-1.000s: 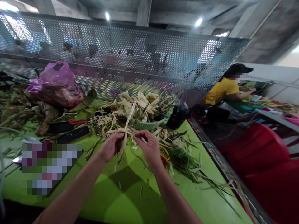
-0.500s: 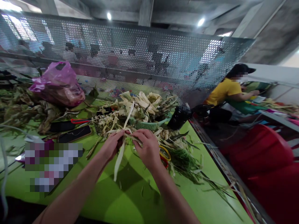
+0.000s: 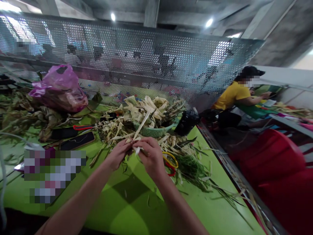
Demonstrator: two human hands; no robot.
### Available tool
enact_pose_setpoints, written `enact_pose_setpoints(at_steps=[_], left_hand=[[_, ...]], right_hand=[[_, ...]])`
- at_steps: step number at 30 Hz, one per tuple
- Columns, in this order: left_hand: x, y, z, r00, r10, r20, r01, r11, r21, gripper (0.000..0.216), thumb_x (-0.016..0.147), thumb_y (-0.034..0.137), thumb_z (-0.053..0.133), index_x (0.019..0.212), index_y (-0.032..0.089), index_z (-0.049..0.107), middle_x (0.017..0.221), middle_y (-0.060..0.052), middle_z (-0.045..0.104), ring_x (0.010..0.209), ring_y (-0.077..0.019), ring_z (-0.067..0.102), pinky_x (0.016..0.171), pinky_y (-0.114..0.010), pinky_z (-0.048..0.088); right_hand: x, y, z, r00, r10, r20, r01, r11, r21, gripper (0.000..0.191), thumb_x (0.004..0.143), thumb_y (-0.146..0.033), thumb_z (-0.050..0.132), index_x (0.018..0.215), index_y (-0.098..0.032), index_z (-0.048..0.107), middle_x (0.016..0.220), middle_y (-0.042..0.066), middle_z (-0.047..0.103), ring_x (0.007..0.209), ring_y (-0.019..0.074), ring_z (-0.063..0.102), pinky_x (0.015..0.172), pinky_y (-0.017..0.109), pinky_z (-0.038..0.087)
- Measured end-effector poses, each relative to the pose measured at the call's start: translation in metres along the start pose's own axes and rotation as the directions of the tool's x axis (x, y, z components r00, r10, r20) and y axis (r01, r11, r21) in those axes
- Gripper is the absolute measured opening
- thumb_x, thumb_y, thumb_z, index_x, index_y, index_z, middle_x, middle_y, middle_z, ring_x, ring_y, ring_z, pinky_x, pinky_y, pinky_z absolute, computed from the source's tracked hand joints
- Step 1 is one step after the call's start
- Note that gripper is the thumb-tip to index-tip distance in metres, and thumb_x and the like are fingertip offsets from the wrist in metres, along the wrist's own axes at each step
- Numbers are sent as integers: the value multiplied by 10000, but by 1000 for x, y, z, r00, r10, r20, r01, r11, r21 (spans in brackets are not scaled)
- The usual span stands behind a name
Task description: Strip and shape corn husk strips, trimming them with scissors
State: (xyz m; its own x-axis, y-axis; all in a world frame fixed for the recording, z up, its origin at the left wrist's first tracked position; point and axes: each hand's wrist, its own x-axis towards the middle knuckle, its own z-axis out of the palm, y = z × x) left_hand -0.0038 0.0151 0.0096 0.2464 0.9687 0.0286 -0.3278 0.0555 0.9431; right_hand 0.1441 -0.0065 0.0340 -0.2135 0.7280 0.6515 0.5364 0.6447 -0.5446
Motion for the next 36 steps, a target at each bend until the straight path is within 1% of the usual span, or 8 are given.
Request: enact_pose_setpoints(at_steps=[4,8,11,13,18,28,32,36], left_hand=[[-2,2,1,997,1,72,-9,993,117,253,771,408,615,723,160,617,582,36,409,517,-76,298,483,-217,213],[-4,2,4,994,-46,102,39,997,65,279,753,434,632,814,162,625,636,27,449,551,-78,339,499,-206,235],[-6,3,4,992,-67,111,64,998,25,327,743,454,645,880,158,617,684,22,479,578,-73,370,515,-192,261],[-8,5,5,991,-64,117,62,998,22,345,748,467,637,891,154,609,701,21,483,596,-74,384,534,-187,285],[-6,6,7,994,50,101,-63,990,129,320,741,461,644,796,147,612,722,8,519,662,-96,432,623,-201,353],[4,-5,-2,992,33,-119,-17,991,132,225,746,380,593,723,157,576,628,38,462,573,-83,383,557,-199,321],[4,-4,-5,983,117,-138,-63,938,341,219,769,346,543,646,165,527,581,48,409,563,-89,358,536,-208,283],[4,-3,-6,978,179,-103,-101,850,517,211,791,304,486,635,168,528,590,40,450,588,-104,401,558,-217,296]], right_hand=[[2,4,1,967,245,-71,-222,945,240,83,792,-282,658,820,-211,690,952,66,592,857,198,568,716,309,463],[2,8,3,866,493,85,-464,728,504,180,753,-346,688,836,-196,637,763,18,604,688,160,552,642,287,447],[1,9,5,814,553,178,-517,549,657,223,726,-351,711,832,-195,593,738,-4,593,663,139,540,634,270,445],[1,9,5,799,573,180,-521,512,683,241,699,-345,733,793,-192,571,710,-19,569,631,122,511,600,250,429],[1,10,5,809,569,145,-526,592,611,266,685,-354,745,776,-190,557,689,-31,525,620,113,471,567,234,396],[4,14,-5,777,493,392,-629,586,511,359,735,-321,699,1043,-204,556,728,-25,554,632,114,493,548,223,357],[6,12,-12,839,444,315,-543,716,438,232,736,-270,672,948,-198,613,733,-18,553,662,125,491,602,241,369],[7,10,-18,883,399,248,-450,868,209,130,728,-232,658,855,-202,657,740,-2,592,694,149,509,641,265,378]])
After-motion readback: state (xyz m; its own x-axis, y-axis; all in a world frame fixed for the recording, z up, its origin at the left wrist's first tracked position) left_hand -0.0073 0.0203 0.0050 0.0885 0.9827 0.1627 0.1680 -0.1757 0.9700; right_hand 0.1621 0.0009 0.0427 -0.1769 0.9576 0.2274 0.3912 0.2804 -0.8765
